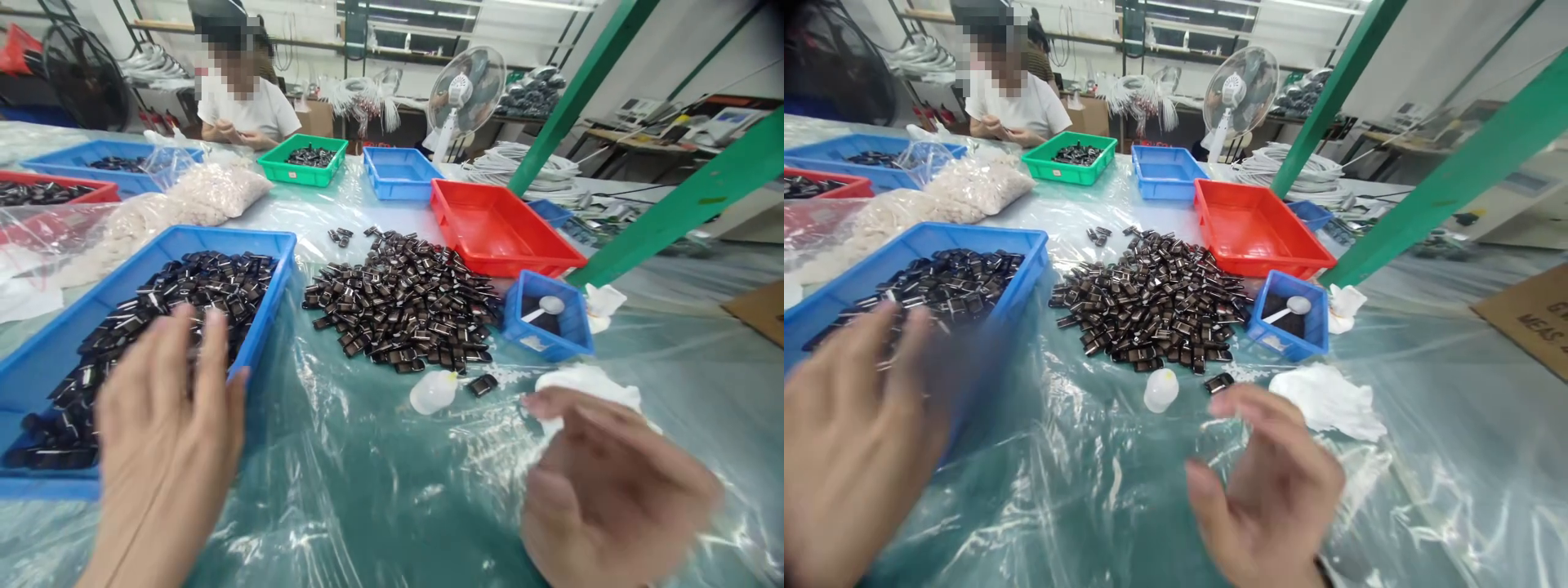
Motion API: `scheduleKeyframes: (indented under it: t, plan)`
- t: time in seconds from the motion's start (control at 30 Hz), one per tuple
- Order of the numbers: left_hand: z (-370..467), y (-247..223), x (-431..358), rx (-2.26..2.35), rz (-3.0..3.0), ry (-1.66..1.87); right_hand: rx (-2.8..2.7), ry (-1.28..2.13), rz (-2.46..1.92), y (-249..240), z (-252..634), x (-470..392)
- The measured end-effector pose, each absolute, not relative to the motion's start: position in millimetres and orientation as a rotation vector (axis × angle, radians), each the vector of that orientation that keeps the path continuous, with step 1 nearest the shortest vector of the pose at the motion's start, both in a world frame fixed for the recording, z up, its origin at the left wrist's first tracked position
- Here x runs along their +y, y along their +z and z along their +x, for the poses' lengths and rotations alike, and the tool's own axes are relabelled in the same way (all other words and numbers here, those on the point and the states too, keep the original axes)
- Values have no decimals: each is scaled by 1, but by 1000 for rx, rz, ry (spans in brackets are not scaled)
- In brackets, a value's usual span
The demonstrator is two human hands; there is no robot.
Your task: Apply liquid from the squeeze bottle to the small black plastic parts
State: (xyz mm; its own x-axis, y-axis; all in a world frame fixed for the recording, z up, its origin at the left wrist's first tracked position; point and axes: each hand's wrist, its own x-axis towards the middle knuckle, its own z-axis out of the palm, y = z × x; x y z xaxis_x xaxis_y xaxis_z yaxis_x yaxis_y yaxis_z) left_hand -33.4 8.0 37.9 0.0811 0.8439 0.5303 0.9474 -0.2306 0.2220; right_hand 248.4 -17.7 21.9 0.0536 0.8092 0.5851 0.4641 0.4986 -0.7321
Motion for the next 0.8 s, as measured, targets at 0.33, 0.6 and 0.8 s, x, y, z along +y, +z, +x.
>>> scheduleKeyframes:
  t: [0.33, 0.6, 0.8]
  plan:
    - [47, -25, 59, -1533, -2579, -623, -1651, 826, -1443, -18, 236, 9]
    - [40, -23, 58, -1724, -2719, -759, -1685, 886, -1485, -22, 240, 9]
    - [29, 0, 22, -1946, -2917, -998, -1697, 884, -1480, -21, 239, 8]
